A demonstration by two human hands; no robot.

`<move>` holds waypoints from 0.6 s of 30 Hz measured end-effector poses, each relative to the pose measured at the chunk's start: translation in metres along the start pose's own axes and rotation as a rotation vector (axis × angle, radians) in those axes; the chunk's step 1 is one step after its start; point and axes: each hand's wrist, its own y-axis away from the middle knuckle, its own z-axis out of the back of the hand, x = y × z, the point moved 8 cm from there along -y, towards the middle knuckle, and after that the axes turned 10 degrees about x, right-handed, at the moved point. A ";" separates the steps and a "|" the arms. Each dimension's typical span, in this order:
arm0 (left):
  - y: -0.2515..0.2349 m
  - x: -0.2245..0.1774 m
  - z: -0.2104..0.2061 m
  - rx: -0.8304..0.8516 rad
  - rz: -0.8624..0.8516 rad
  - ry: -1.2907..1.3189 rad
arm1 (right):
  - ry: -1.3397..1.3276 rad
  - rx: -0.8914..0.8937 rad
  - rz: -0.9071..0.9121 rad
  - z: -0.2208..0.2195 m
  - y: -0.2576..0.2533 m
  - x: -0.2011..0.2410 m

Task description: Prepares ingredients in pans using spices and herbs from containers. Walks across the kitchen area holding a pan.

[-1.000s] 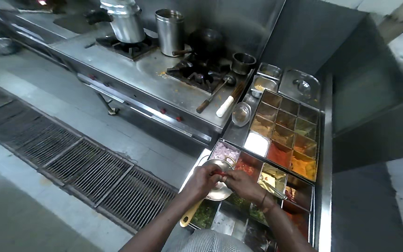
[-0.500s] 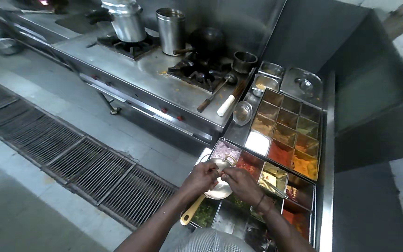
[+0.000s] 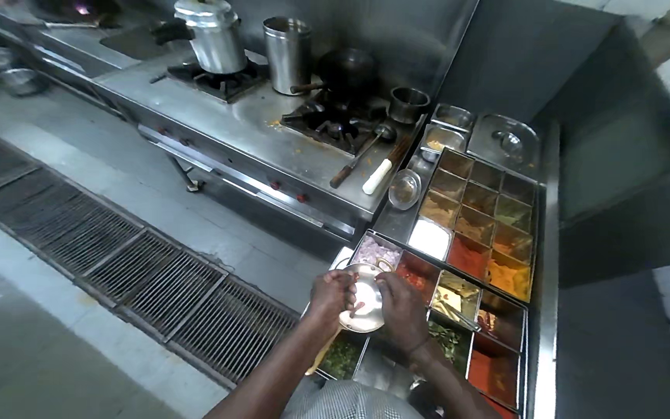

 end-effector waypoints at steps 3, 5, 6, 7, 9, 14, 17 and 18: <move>0.000 -0.016 0.000 0.091 -0.094 -0.570 | -0.109 0.311 -0.162 -0.011 -0.008 -0.016; 0.003 -0.022 -0.006 0.139 -0.092 -0.919 | -0.140 0.430 -0.180 -0.020 -0.010 -0.017; 0.006 -0.026 -0.010 0.144 -0.093 -1.030 | -0.144 0.450 -0.188 -0.020 -0.010 -0.015; 0.009 -0.030 -0.013 0.142 -0.089 -1.108 | -0.143 0.459 -0.199 -0.018 -0.011 -0.012; 0.012 -0.036 -0.015 0.132 -0.112 -1.180 | -0.137 0.440 -0.217 -0.013 -0.011 -0.009; 0.012 -0.045 -0.002 0.007 -0.210 -1.091 | -0.197 0.380 -0.224 -0.003 -0.010 -0.014; 0.013 -0.047 0.008 -0.035 -0.220 -1.000 | -0.257 0.364 -0.230 -0.001 -0.009 -0.015; 0.014 -0.048 0.013 -0.045 -0.227 -0.966 | -0.270 0.328 -0.228 0.004 -0.008 -0.017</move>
